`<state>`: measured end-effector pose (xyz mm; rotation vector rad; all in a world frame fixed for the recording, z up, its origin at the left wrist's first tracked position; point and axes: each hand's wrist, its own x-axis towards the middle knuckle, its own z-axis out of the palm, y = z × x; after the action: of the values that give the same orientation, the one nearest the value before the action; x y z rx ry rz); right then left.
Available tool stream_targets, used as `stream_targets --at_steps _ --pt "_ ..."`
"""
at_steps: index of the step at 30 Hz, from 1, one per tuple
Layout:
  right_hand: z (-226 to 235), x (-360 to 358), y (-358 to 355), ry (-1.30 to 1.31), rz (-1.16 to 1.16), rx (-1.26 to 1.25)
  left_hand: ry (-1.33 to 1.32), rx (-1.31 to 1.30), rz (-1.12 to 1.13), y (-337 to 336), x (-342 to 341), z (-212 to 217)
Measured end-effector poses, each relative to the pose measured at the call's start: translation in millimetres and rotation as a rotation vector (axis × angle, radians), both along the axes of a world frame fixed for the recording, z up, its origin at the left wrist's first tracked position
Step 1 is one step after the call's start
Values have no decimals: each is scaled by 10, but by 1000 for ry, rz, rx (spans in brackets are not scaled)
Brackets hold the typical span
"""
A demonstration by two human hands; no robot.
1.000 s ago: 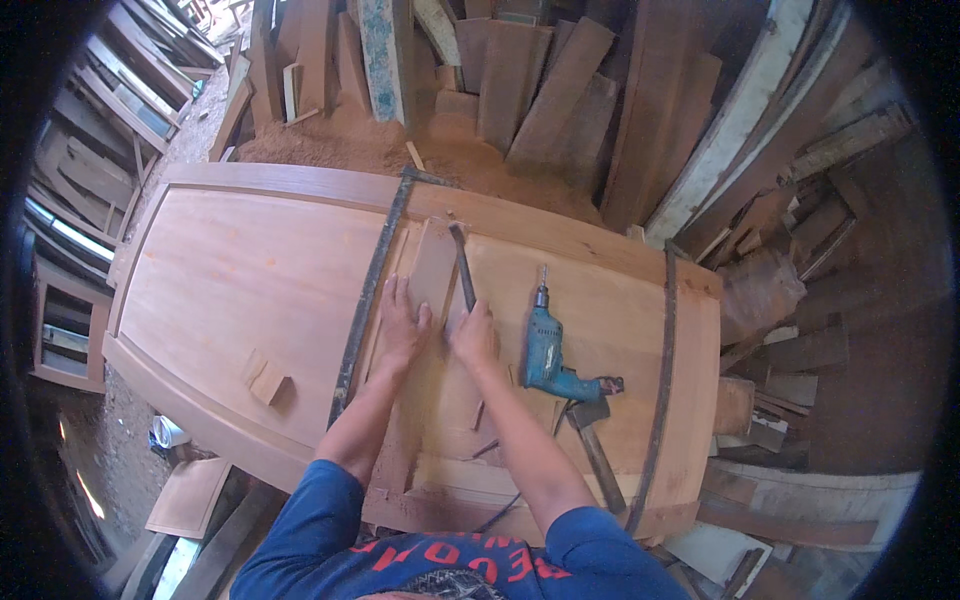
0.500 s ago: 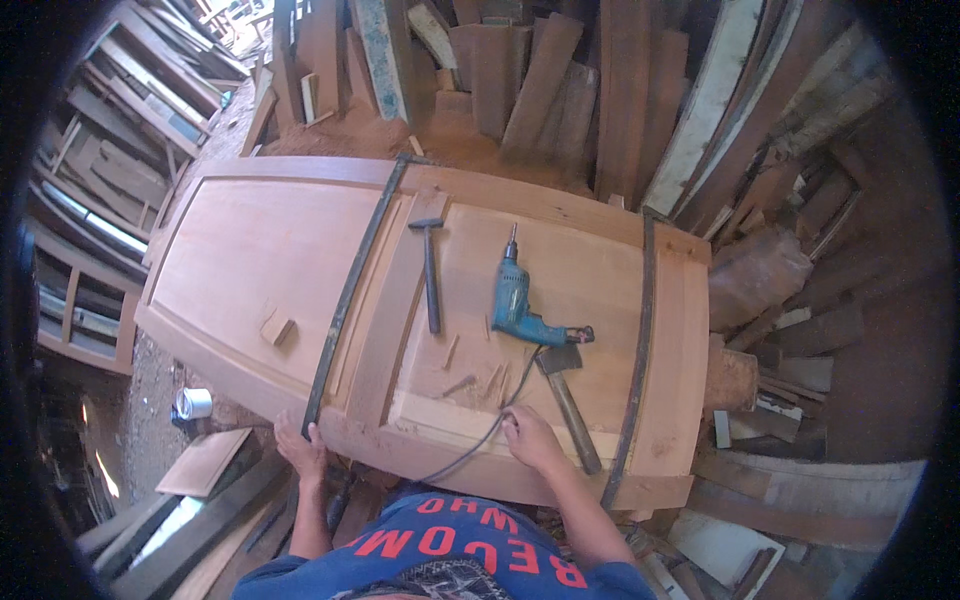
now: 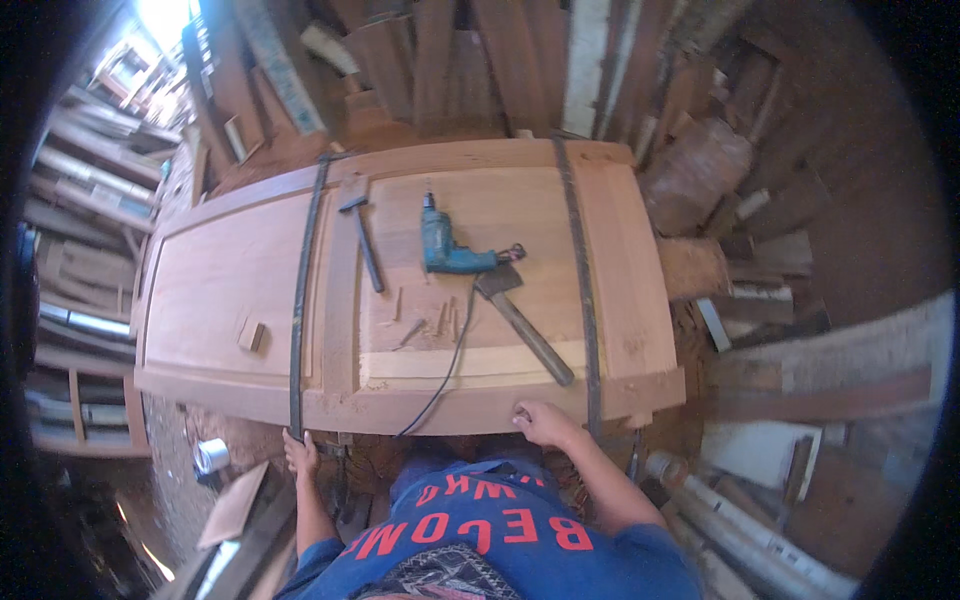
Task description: The person uses a power drill to fasten a wooden frame onto a large wooden panel. They then use a hammer to drive nails into the frame and adjust the position of the wood pieces. Finally, they use a clamp to secure the frame to the panel.
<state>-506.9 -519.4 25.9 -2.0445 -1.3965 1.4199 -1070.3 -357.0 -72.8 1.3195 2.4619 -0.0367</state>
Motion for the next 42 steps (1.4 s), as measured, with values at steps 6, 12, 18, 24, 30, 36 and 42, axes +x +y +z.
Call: stream_targets --at_steps 6,12,18,24,30,36,42 --pt "-159 -321 -779 -81 -173 -56 63 24 -43 0 -25 -181" --pt "34 -685 -1408 -145 -575 92 -5 261 -97 -39 -13 -175" --pt "-167 -111 -2209 -707 -962 343 -1193 384 -420 173 1180 1363" --pt "-942 893 -3124 -599 -981 -30 -1883 187 -1330 -945 3268 3730" --pt "-1097 1279 -2995 540 -1058 -142 -2091 -204 -1810 -1334 4561 4179" --pt "-1153 1136 -3025 1207 -1124 -94 -1248 -275 -1752 -1664 4785 2524" --pt "-1242 1219 -2993 379 -1022 -101 -794 -624 -1617 -1996 4176 1026"
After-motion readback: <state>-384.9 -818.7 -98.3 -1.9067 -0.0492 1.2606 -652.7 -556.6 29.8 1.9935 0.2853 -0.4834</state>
